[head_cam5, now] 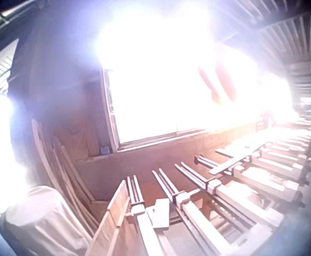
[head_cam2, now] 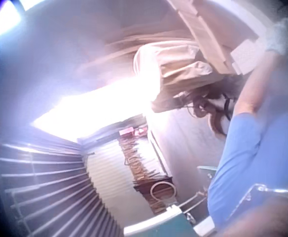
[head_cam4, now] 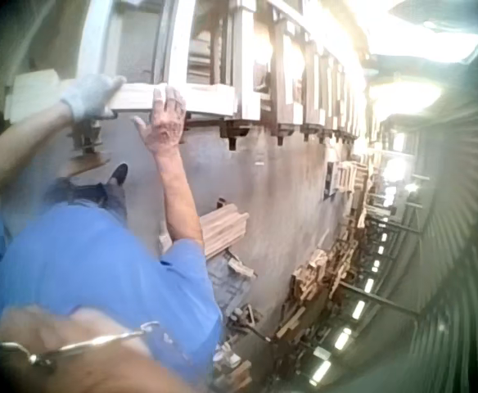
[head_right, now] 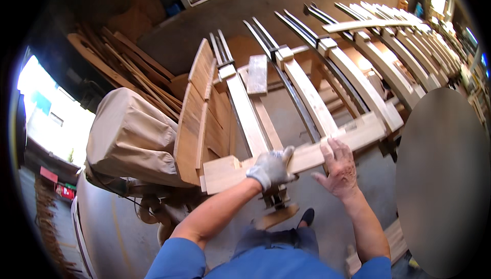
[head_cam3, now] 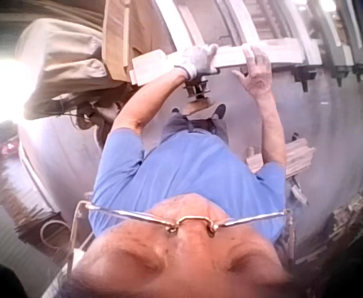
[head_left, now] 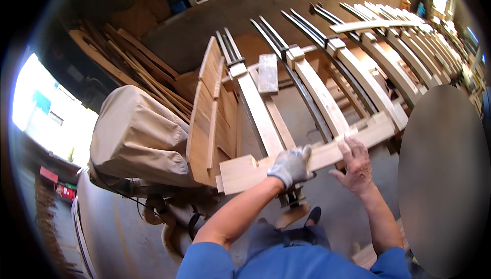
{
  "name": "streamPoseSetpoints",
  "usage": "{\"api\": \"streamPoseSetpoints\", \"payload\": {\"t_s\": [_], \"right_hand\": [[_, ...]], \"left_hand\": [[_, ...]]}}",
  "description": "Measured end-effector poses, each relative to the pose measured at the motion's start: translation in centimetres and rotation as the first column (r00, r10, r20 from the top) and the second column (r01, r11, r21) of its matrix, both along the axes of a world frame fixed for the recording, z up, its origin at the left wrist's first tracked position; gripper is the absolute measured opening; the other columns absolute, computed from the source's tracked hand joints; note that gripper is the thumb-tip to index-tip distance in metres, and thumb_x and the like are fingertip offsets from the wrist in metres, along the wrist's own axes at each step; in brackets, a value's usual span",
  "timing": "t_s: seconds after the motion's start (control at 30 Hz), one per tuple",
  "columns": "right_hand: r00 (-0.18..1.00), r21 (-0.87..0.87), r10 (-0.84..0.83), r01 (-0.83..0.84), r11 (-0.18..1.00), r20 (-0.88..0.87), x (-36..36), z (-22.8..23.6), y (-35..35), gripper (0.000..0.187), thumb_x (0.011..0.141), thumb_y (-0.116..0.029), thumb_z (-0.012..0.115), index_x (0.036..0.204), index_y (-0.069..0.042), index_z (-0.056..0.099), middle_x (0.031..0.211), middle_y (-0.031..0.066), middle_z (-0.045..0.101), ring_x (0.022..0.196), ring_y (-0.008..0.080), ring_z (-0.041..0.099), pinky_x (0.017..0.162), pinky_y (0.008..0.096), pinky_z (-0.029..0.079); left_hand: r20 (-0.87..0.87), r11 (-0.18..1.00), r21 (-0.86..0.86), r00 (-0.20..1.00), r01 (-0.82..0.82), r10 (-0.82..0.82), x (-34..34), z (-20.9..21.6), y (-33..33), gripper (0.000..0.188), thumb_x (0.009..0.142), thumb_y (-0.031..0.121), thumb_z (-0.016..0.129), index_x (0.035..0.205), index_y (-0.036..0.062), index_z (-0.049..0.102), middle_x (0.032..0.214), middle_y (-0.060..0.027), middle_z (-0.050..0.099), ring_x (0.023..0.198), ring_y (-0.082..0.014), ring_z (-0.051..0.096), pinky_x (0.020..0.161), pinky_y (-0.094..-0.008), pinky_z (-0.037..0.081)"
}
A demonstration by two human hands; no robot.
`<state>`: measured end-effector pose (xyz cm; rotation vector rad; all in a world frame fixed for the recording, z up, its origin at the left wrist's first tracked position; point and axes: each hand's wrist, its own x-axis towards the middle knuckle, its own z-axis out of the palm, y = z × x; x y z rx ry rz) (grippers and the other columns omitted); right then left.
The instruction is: The person applies glue to small wooden blocks and attaches them to a larger wooden frame using a nail gun. They then move to a drying rack, pick up a wooden piece, and hammer it into place on the frame.
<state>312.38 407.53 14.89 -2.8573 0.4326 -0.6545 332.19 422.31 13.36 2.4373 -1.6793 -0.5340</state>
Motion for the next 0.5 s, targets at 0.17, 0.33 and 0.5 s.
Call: {"api": "streamPoseSetpoints", "payload": {"t_s": [0.17, 0.33, 0.5], "right_hand": [[0.97, -0.107, 0.048, -0.075, 0.991, -0.237, 1.9, -3.6, -5.1, 0.08, 0.071, -0.017, 0.086, 0.144, -0.004, 0.054, 0.143, 0.0221, 0.055, 0.142, 0.0383, 0.046, 0.123, 0.0566, 0.028], [0.934, -0.013, 0.176, -0.189, 0.982, -0.311, 3.4, -2.7, -7.0, 0.062, 0.068, -0.012, 0.084, 0.126, -0.006, 0.062, 0.117, 0.0167, 0.065, 0.121, 0.0359, 0.058, 0.115, 0.0505, 0.037], [0.944, -0.104, 0.283, -0.303, 0.947, -0.168, 3.6, 0.7, -7.8, 0.066, 0.057, -0.012, 0.088, 0.118, -0.007, 0.064, 0.106, 0.0131, 0.066, 0.111, 0.0339, 0.061, 0.111, 0.0476, 0.04]], "left_hand": [[-0.014, 0.996, 0.087, 0.999, -0.031, 0.032, -0.7, 0.8, -0.5, 0.094, 0.076, 0.051, 0.083, 0.15, 0.0077, 0.045, 0.117, -0.0216, 0.073, 0.11, -0.0391, 0.071, 0.094, -0.0453, 0.057], [-0.07, 0.996, 0.055, 0.994, -0.075, 0.079, -0.5, 1.3, -0.5, 0.063, 0.075, 0.038, 0.079, 0.125, 0.006, 0.058, 0.108, -0.0215, 0.074, 0.104, -0.0397, 0.072, 0.091, -0.0462, 0.058], [-0.124, 0.989, -0.031, 0.983, -0.143, 0.138, -1.3, 2.8, 0.9, 0.064, 0.076, 0.039, 0.08, 0.127, 0.0069, 0.059, 0.108, -0.0222, 0.074, 0.101, -0.0405, 0.072, 0.091, -0.0481, 0.057]]}}
